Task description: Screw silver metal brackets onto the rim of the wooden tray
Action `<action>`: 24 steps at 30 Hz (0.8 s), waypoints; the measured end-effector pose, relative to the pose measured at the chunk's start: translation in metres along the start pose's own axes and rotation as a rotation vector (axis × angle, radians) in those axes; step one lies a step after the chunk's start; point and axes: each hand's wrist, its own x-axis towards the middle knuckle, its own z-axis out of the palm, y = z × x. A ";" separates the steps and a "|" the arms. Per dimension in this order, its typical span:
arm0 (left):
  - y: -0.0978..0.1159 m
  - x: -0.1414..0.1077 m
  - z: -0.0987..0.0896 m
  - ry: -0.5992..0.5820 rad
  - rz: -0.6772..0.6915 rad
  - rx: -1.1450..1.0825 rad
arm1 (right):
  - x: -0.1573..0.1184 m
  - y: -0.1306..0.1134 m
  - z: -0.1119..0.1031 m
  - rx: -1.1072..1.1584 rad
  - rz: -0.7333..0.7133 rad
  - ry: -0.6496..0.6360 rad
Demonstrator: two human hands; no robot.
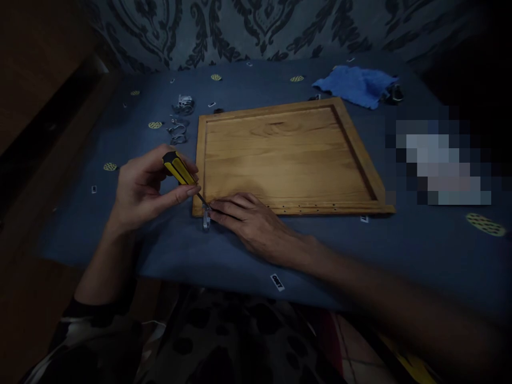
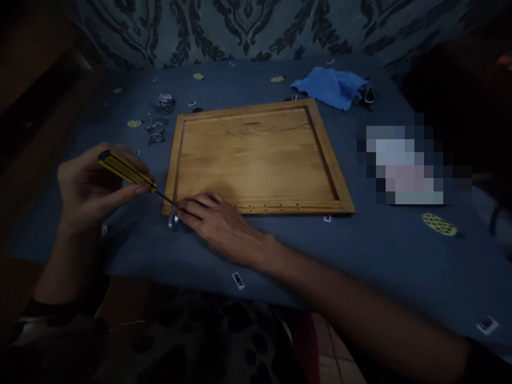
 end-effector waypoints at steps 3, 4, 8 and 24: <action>0.001 -0.002 -0.001 -0.022 0.004 0.021 | 0.000 0.000 -0.001 0.004 0.002 -0.003; 0.003 -0.002 0.000 -0.028 -0.016 0.047 | 0.000 0.000 -0.001 0.002 0.004 -0.005; 0.012 -0.001 0.001 -0.064 -0.100 0.149 | 0.000 -0.001 0.000 -0.014 0.003 0.004; 0.014 0.003 0.003 -0.080 -0.037 0.092 | 0.000 -0.001 0.000 -0.006 0.006 0.001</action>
